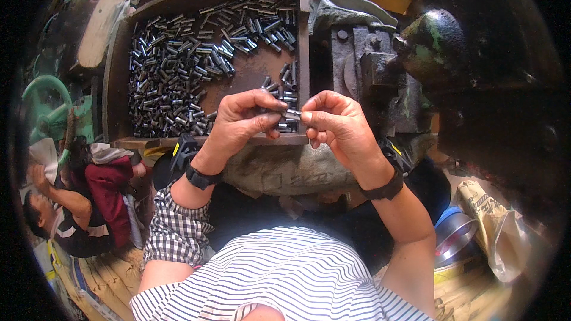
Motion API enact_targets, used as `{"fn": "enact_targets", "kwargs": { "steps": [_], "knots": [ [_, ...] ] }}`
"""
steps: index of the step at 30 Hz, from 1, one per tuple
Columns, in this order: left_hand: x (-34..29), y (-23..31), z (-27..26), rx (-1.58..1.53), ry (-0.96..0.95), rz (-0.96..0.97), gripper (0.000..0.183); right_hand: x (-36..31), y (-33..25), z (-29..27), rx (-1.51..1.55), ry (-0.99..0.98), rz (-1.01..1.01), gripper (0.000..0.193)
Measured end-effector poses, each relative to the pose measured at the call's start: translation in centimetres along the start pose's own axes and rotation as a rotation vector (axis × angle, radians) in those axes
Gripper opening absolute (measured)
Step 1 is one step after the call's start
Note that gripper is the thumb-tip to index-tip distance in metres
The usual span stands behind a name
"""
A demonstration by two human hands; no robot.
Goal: Inserting small metal cylindrical parts into a mechanical press or fixture for processing.
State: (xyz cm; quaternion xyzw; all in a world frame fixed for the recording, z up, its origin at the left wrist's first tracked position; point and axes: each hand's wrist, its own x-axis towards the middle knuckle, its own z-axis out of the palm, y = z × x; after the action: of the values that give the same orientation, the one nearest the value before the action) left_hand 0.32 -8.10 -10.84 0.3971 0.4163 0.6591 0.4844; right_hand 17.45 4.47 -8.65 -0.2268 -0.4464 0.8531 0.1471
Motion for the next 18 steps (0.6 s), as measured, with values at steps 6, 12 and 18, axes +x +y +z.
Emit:
{"fn": "enact_targets", "kwargs": {
  "steps": [6, 12, 18],
  "knots": [
    [-0.5, 0.2, 0.7, 0.066, -0.048, 0.058, 0.016, -0.8, -0.8, 0.1, 0.122, -0.004, 0.165, 0.009],
    [-0.2, 0.0, 0.9, 0.229, -0.140, 0.190, 0.017, -1.3, -1.3, -0.1, 0.099, 0.023, 0.180, 0.007],
    [0.1, 0.2, 1.4, 0.123, -0.104, 0.125, 0.014, -1.4, -1.8, -0.7, 0.143, -0.021, 0.221, 0.008]
  ]
}}
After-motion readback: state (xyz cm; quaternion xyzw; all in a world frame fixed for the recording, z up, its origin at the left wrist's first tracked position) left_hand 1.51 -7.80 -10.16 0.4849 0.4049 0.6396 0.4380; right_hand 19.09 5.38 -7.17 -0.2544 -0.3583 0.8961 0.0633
